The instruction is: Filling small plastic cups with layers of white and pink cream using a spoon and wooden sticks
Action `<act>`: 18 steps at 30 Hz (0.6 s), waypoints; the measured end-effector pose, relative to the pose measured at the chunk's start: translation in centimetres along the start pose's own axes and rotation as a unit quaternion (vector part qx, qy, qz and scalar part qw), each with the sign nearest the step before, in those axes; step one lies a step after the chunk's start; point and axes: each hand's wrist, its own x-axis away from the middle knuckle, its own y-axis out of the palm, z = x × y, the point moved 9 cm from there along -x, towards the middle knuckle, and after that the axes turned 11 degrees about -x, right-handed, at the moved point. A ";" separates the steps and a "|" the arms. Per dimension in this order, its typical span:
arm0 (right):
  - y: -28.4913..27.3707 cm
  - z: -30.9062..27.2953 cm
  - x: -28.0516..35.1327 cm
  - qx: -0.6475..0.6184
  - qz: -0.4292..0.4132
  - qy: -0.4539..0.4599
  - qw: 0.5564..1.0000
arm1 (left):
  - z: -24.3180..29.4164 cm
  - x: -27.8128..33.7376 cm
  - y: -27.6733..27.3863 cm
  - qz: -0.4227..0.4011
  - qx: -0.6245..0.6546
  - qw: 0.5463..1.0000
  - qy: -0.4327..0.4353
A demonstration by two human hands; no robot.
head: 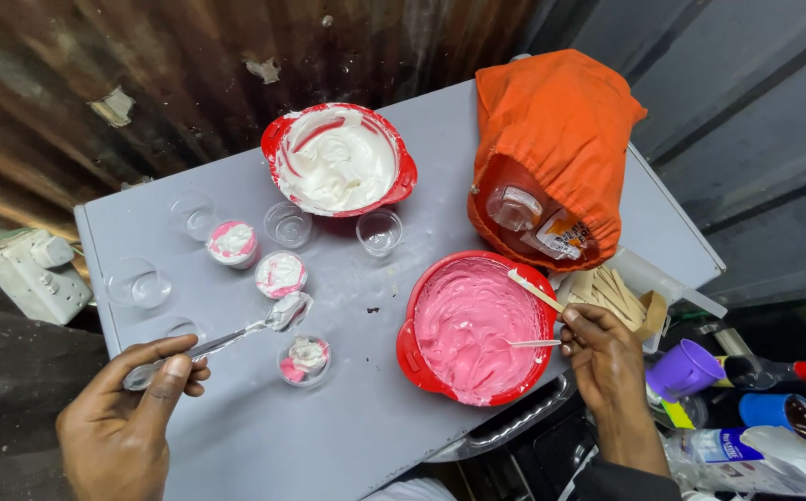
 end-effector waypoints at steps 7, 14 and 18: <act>1.0 -1.2 1.3 0.037 0.019 0.002 0.999 | -0.6 0.1 0.2 -0.003 0.025 1.000 0.001; 1.1 -2.4 1.5 0.069 -0.004 -0.036 0.997 | -0.6 -0.1 0.5 -0.011 0.031 0.999 0.008; 0.5 -1.8 1.0 0.044 -0.009 -0.027 0.999 | -0.7 0.0 0.8 -0.019 0.035 0.999 0.014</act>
